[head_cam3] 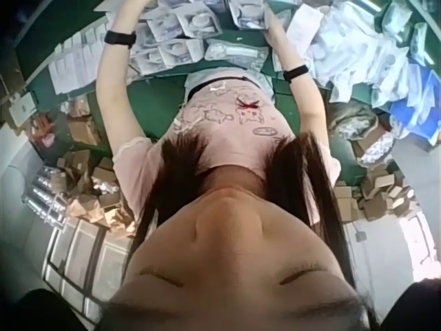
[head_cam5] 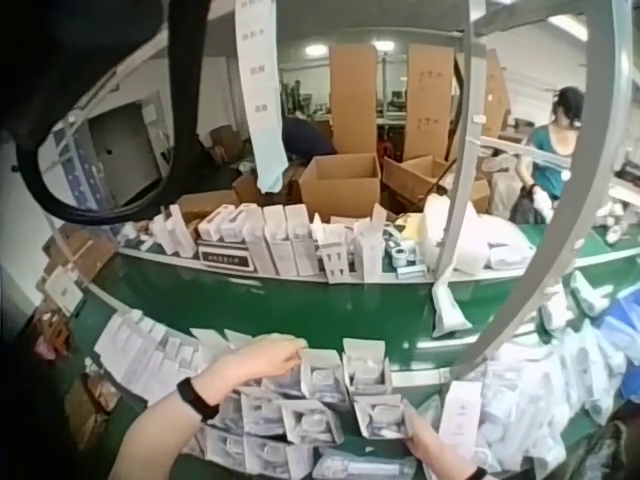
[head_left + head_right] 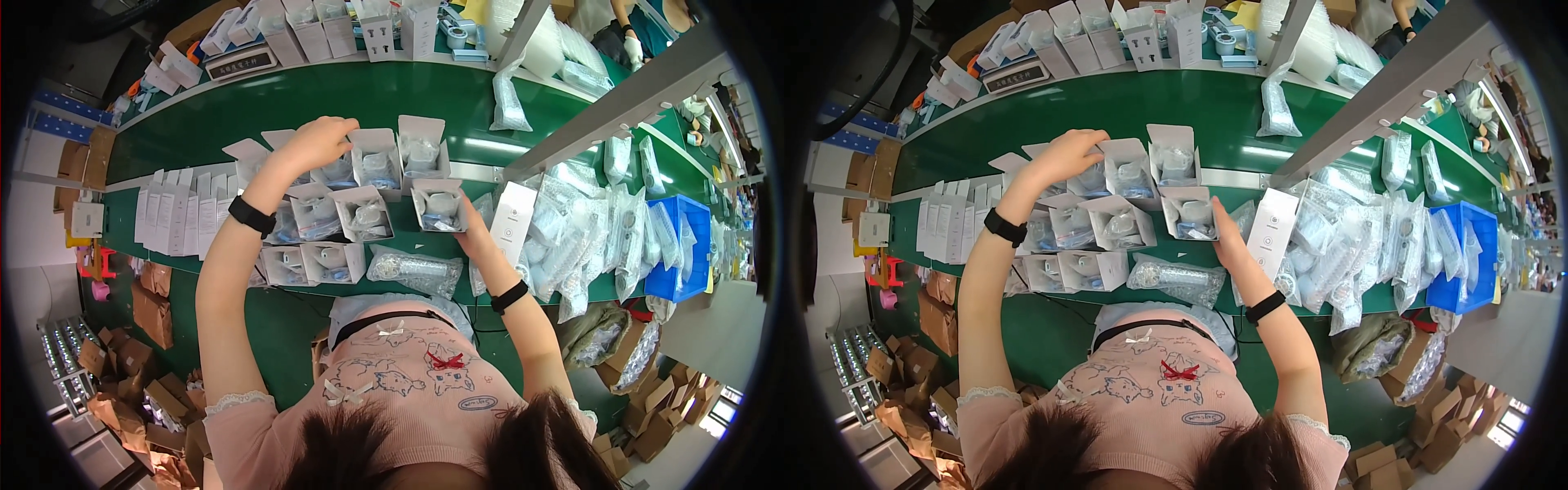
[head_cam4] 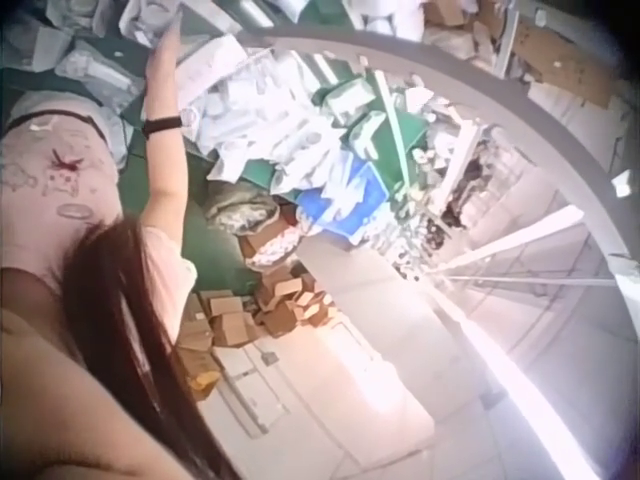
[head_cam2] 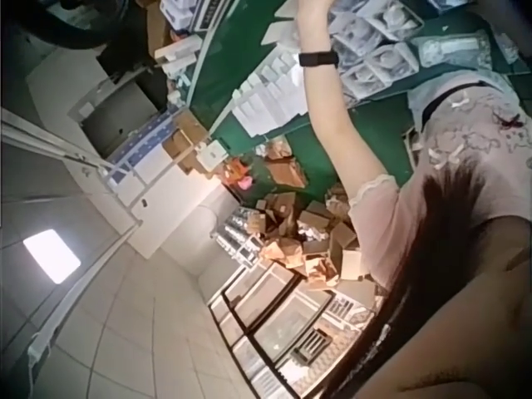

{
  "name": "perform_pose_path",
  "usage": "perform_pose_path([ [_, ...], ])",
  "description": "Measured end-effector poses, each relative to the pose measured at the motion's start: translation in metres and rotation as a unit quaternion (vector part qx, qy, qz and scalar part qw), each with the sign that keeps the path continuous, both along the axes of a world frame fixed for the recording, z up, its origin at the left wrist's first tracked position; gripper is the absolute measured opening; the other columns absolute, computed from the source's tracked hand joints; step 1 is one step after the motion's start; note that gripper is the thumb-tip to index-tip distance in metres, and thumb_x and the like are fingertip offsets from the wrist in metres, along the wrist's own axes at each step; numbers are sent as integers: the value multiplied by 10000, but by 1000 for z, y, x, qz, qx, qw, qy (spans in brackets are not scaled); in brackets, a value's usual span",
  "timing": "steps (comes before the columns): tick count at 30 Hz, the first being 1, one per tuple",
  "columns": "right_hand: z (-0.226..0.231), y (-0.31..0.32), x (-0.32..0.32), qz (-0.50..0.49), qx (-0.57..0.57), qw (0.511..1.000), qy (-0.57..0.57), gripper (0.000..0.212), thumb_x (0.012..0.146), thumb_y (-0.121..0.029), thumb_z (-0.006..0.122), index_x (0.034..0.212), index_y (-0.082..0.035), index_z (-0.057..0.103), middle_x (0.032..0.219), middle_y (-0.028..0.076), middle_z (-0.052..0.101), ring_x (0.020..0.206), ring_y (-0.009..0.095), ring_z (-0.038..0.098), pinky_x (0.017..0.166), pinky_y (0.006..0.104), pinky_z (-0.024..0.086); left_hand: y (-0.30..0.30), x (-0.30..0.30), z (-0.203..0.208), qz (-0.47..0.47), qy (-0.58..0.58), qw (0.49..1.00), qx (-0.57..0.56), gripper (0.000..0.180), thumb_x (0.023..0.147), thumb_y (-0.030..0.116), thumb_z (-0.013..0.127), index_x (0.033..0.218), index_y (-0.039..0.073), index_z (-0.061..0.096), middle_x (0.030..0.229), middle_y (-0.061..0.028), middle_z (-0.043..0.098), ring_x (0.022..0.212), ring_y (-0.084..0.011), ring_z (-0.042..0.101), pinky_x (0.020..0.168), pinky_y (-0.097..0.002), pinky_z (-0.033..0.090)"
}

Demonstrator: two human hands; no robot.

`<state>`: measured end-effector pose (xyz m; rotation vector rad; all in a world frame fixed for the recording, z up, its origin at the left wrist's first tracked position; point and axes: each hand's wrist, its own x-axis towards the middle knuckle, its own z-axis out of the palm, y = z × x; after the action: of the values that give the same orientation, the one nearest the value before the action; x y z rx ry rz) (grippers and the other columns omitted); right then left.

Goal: The person packs items by hand, placing bubble-wrapped objects and small plastic bags into boxes before closing the lids and arranging them on the table. They then sort additional bubble-wrapped items from the table into a blue plastic bin.

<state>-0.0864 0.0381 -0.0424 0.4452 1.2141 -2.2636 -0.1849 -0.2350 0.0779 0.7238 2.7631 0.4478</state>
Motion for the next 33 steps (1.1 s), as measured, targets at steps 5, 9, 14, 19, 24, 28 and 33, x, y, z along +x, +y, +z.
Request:
perform_pose_path([
  [5,3,-16,-6,24,54,994,-91,445,877,-390,374,1181,-69,427,1131,62,513,1032,171,492,886,323,372,2,45,53,9,46,997,-53,419,747,178,574,1125,41,457,1150,-143,466,1044,-319,443,866,-366,376],
  [9,4,-24,-6,29,42,997,-53,451,871,-406,366,1170,-77,437,1128,63,517,1025,180,495,877,336,373,5,108,106,10,133,990,-53,499,700,165,622,1155,63,445,1200,-145,423,1070,-328,423,877,-383,363],
  [14,0,-4,-13,41,1,997,-62,492,861,-447,322,1184,-92,431,1120,69,518,1036,189,482,894,405,335,9,184,139,-69,51,996,32,552,668,166,645,1165,55,431,1161,-158,434,1031,-336,448,857,-398,377],
  [19,-11,-29,-3,92,11,985,-146,597,822,-531,312,1233,-101,370,1227,87,423,1139,252,380,924,453,285,26,217,97,-154,-117,964,182,504,711,189,627,1158,38,450,1213,-146,417,1096,-309,426,899,-376,352],
  [24,-27,-23,-6,124,39,974,-183,689,783,-566,374,1279,-95,297,1283,90,342,1186,300,284,939,462,253,74,226,-12,-76,-216,939,256,410,757,159,574,1125,25,455,1204,-169,403,1103,-315,405,919,-359,336],
  [28,7,9,4,50,178,983,-23,647,763,-484,513,1232,-73,341,1255,128,325,1034,323,414,846,420,355,91,227,-101,-67,-161,971,165,435,737,158,594,1125,27,446,1212,-190,367,1135,-343,353,931,-377,312],
  [33,39,67,16,137,645,702,268,764,683,-349,638,1281,-65,257,1242,224,322,982,359,470,777,365,425,113,221,-147,-52,19,998,-29,495,714,199,629,1134,19,436,1199,-207,358,1122,-359,341,907,-411,325],
])
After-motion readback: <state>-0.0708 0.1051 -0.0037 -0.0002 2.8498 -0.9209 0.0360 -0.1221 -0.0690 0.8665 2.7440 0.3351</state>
